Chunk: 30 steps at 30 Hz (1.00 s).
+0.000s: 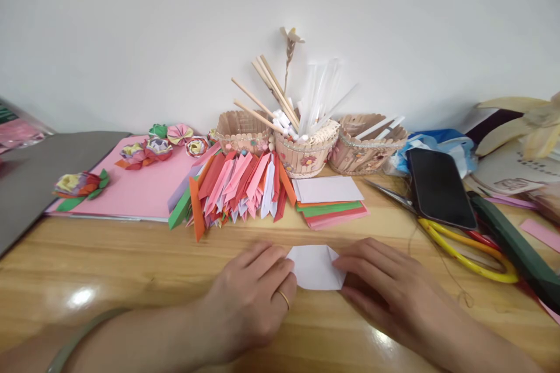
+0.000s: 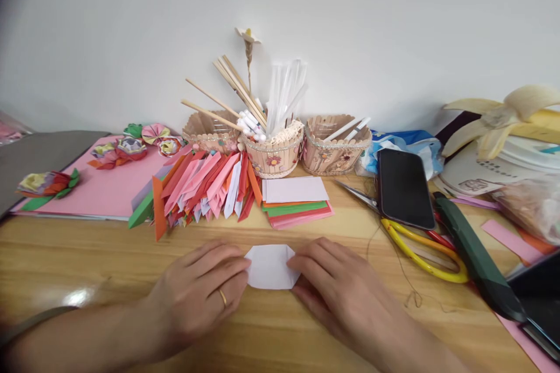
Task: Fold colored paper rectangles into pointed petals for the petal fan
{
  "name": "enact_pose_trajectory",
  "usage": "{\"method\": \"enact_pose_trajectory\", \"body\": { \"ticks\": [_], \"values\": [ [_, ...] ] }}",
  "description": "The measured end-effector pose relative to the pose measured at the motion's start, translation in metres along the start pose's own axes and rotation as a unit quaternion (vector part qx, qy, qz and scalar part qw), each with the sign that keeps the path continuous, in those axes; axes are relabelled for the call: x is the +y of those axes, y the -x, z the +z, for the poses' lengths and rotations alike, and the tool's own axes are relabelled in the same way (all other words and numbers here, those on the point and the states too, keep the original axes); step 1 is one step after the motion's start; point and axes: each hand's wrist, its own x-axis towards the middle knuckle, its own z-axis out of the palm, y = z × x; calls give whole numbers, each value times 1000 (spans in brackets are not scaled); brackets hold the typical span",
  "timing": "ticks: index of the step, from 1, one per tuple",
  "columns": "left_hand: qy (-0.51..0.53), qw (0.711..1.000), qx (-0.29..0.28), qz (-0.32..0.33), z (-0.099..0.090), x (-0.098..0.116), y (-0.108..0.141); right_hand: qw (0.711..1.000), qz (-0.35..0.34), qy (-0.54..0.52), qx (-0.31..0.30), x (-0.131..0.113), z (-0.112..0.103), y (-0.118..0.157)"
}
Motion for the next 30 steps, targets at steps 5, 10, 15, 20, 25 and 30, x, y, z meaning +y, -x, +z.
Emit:
{"method": "enact_pose_trajectory", "body": {
  "ticks": [5,10,15,20,25,30],
  "values": [
    [84,992,-27,-88,-2,0,-3,1000,-10,-3,-5,-1,1,0],
    [193,963,-65,-175,-4,-2,-4,995,58,-73,-23,0,7,3],
    [262,933,-70,-238,-3,-1,-7,987,104,-119,-38,-1,9,1],
    [289,919,-69,-258,-1,-4,-6,989,94,-103,-50,4,12,1],
    [291,916,-70,-268,4,-3,-4,992,88,-82,-33,5,15,3],
    [260,924,-42,-278,8,0,-4,992,91,-80,-26,1,12,-2]
  ]
}}
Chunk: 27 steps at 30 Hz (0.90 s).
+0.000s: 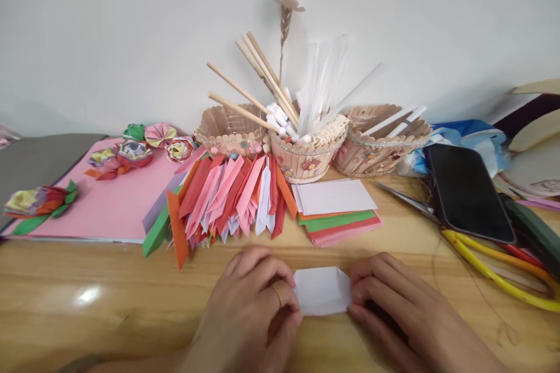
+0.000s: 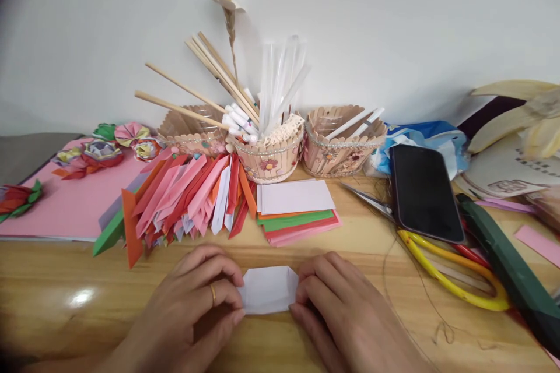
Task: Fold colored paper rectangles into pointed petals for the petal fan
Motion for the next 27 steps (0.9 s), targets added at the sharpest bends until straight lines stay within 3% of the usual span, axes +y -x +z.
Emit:
{"method": "enact_pose_trajectory", "body": {
  "ticks": [6,12,19,23,27],
  "values": [
    [-61,996,-57,27,-7,2,-7,999,-9,29,33,-3,0,-6],
    [-46,999,12,7,8,-5,-3,1000,12,20,19,-1,1,-1],
    [-65,996,-60,-15,-2,-1,-9,999,44,28,10,1,6,-1],
    [-68,996,-55,-16,1,-2,-8,998,57,28,-7,0,5,-2],
    [-65,998,-10,-12,9,-5,-5,997,75,20,-13,-1,2,-3]
  ]
}}
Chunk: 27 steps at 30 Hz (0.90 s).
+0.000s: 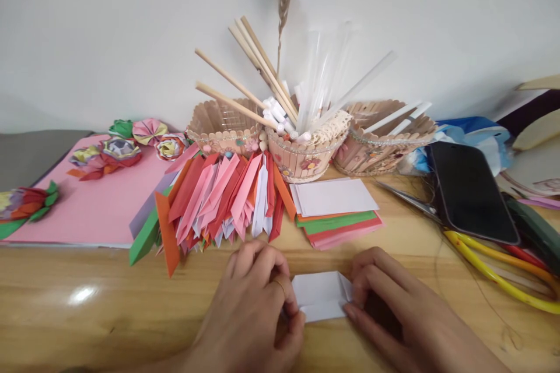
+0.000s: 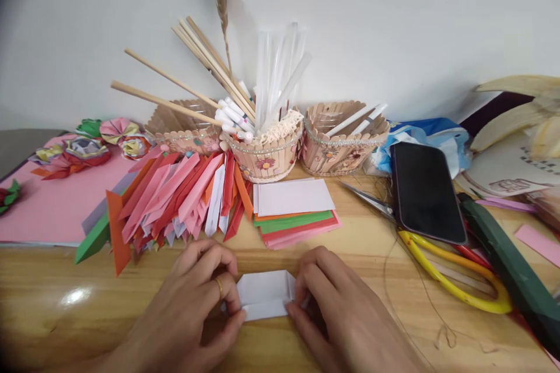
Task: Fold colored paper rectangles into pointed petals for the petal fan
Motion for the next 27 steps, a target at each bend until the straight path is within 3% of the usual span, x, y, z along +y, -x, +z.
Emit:
{"method": "enact_pose_trajectory", "body": {
  "ticks": [5,7,11,13,21,27],
  "values": [
    [-47,999,-8,24,-2,3,-1,994,-102,40,24,3,1,0],
    [-99,992,40,62,-3,4,-1,986,-152,59,18,4,2,2],
    [-173,964,26,199,-5,6,2,971,-210,114,-6,4,0,7],
    [-192,954,28,230,-5,6,6,967,-218,130,-6,5,-3,8],
    [-255,934,-8,249,-8,1,27,942,-283,175,-52,20,-24,3],
    [-229,940,-11,253,-13,3,23,953,-247,163,-67,24,-32,8]
  ]
}}
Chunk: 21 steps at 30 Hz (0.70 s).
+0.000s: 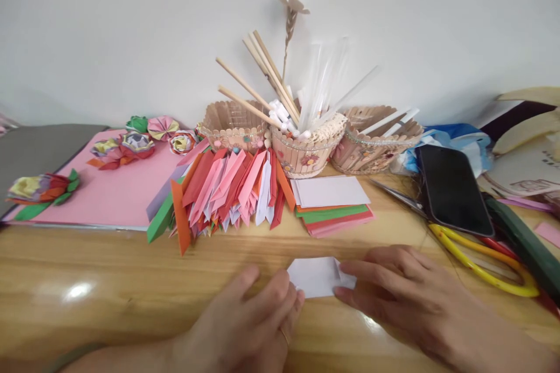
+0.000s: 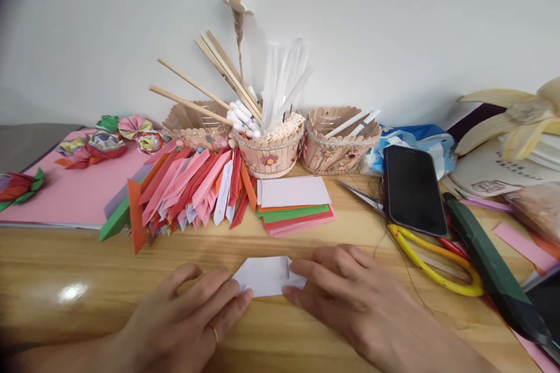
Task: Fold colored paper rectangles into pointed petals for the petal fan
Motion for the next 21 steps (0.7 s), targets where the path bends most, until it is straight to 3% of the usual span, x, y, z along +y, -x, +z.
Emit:
{"method": "enact_pose_trajectory", "body": {
  "ticks": [6,13,18,21],
  "values": [
    [38,999,21,30,-9,-7,-9,997,43,-58,-26,3,-8,-1],
    [74,990,-49,114,-20,-22,-13,994,47,-94,-32,5,-17,-9],
    [86,984,-34,150,-18,-31,-13,994,34,-105,-27,6,-20,-8],
    [69,986,-8,151,-15,-34,-12,997,-8,-69,-34,-1,-15,-5]
  ]
}}
